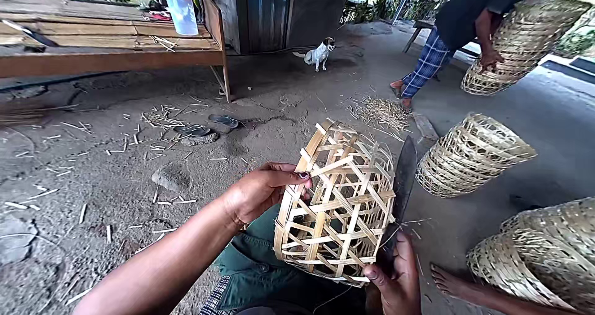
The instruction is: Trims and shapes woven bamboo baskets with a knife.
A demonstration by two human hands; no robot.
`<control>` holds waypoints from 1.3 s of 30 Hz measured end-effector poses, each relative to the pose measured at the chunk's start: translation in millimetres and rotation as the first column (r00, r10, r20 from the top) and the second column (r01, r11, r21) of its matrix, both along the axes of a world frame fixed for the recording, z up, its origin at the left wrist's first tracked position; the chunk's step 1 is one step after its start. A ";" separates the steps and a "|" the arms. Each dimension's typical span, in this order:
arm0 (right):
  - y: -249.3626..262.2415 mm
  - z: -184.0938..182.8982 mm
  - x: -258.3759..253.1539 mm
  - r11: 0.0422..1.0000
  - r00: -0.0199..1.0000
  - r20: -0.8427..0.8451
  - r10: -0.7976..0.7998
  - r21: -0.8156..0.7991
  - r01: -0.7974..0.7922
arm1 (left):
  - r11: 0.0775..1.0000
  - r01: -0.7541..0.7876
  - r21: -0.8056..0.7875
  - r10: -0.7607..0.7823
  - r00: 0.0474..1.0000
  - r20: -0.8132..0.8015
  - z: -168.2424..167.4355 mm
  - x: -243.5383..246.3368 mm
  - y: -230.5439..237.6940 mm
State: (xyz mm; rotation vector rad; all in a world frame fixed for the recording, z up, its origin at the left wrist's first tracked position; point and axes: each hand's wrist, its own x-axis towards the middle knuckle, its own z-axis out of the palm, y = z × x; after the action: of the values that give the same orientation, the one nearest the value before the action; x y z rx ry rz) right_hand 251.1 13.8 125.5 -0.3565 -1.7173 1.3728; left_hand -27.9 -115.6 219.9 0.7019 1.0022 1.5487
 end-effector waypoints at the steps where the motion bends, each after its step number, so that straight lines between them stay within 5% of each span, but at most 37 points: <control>1: -0.4 0.7 -2.1 1.000 1.000 0.004 -0.004 0.008 0.004 | 0.997 -0.071 -0.007 0.071 0.997 -0.037 0.8 3.2 0.1; 7: -7.3 2.2 -9.6 0.997 0.999 0.039 -0.030 0.075 0.027 | 0.972 -0.232 -0.044 0.235 0.969 0.080 -3.7 6.9 -2.3; 13: -7.2 1.8 -8.1 0.997 0.999 0.030 -0.015 0.082 0.013 | 0.995 -0.015 -0.100 0.019 0.999 0.041 -1.9 4.3 -22.8; 20: 5.1 3.1 1.7 0.998 0.999 -0.014 0.051 0.028 -0.050 | 0.994 0.103 0.041 -0.094 0.978 -0.188 -0.6 -0.5 -15.2; 25: 17.3 34.1 5.9 0.991 0.995 0.000 -0.099 0.090 0.099 | 0.947 -0.237 0.216 0.283 0.935 -0.215 10.5 19.1 8.2; 28: 15.1 51.4 1.7 0.997 0.994 -0.098 -0.039 0.064 0.045 | 0.859 -0.402 0.316 0.478 0.850 -0.219 -11.0 36.1 31.7; 34: 4.0 54.7 -25.6 0.968 0.968 -0.031 0.248 -0.027 -0.249 | 0.800 -0.442 0.406 0.563 0.787 -0.253 -40.9 64.8 49.6; 39: 12.0 56.0 -41.2 0.972 0.973 -0.008 0.233 -0.016 -0.233 | 0.778 -0.417 0.471 0.585 0.755 -0.297 -48.2 70.1 50.1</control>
State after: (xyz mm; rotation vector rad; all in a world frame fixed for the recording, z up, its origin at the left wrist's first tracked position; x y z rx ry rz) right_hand 209.9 25.8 181.5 -0.1633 -1.7870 1.5550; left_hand 42.2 -65.5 171.7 1.1469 1.3154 2.1705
